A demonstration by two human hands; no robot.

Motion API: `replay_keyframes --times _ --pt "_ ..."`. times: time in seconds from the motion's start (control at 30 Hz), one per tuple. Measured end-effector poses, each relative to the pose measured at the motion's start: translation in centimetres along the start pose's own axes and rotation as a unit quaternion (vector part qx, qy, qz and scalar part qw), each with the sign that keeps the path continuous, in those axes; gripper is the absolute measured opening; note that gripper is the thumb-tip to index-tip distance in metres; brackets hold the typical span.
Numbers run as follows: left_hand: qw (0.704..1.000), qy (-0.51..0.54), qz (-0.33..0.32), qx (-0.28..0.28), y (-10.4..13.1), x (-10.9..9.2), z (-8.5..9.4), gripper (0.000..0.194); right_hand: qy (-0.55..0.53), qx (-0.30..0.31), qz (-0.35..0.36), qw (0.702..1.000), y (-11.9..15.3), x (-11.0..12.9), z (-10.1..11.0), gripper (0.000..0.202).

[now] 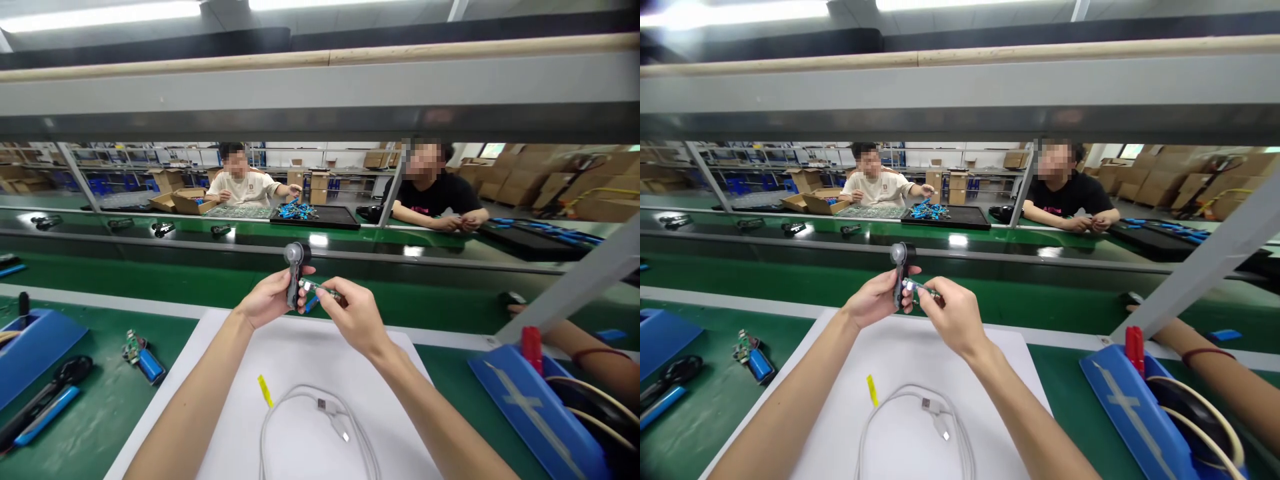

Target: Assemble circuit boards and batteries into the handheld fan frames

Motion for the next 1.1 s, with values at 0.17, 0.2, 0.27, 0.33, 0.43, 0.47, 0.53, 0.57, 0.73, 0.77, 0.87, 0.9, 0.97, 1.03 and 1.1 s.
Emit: replay_keyframes --times 0.17,0.2,0.27,0.33,0.43,0.47,0.53,0.57,0.73,0.77,0.87,0.9,0.97,1.03,1.1 --pt "1.0 -0.008 -0.021 0.006 -0.1 0.3 -0.7 0.032 0.129 -0.081 0.098 0.983 0.5 1.0 0.3 0.022" --pt "1.0 -0.011 -0.021 0.007 -0.1 0.3 -0.8 0.033 0.145 -0.091 0.11 0.979 0.6 1.1 0.2 0.022" --pt "1.0 -0.018 -0.017 0.007 -0.2 0.4 -0.9 0.035 0.169 -0.115 0.135 0.97 0.7 1.2 0.2 0.023" --pt "1.0 -0.021 -0.014 0.004 -0.2 0.5 -1.0 0.035 0.183 -0.139 0.159 0.96 0.9 1.5 0.3 0.026" --pt "1.0 -0.011 -0.018 -0.006 -0.2 0.6 -1.1 0.031 0.16 -0.124 0.153 0.967 0.9 1.7 0.4 0.027" --pt "1.0 -0.005 -0.02 -0.007 -0.2 0.6 -1.1 0.03 0.13 -0.101 0.126 0.978 0.7 1.6 0.5 0.026" --pt "1.0 0.007 -0.019 -0.003 -0.3 0.6 -1.2 0.029 0.038 -0.039 0.041 0.998 0.3 0.9 0.6 0.025" --pt "1.0 0.014 -0.016 -0.001 -0.3 0.7 -1.2 0.029 -0.008 -0.008 -0.004 1.0 0.0 0.4 0.7 0.028" --pt "0.998 0.042 0.02 -0.036 -1.0 1.9 -0.3 0.028 -0.107 0.095 -0.117 0.983 -1.3 -2.5 1.3 0.033" --pt "0.997 0.044 0.024 -0.054 -1.2 2.3 0.0 0.027 -0.109 0.108 -0.124 0.98 -1.6 -3.3 1.4 0.027" --pt "0.991 0.016 0.03 -0.131 -1.7 3.7 1.3 0.025 -0.033 0.128 -0.128 0.983 -1.9 -6.2 1.5 0.015" --pt "0.987 -0.001 0.03 -0.156 -1.7 4.2 1.8 0.024 0.02 0.128 -0.121 0.984 -1.9 -7.2 1.5 0.017" --pt "0.98 -0.04 0.031 -0.193 -1.9 5.1 2.7 0.025 0.144 0.123 -0.089 0.978 -2.0 -8.8 1.4 0.024" --pt "0.972 -0.083 0.035 -0.216 -2.3 6.0 3.8 0.028 0.231 0.124 -0.048 0.964 -1.9 -10.0 0.9 0.027" --pt "0.961 -0.133 0.038 -0.239 -3.1 6.8 4.9 0.03 0.268 0.129 -0.018 0.955 -1.8 -11.1 0.2 0.028"
Point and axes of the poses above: each hand's wrist, its own y-axis away from the middle knuckle, its own z-axis out of the back of the hand, x = y × z, the point moved 5 cm from there along -y, towards the middle knuckle, and after that the axes turned 12 degrees about y, right-handed, at the moved point
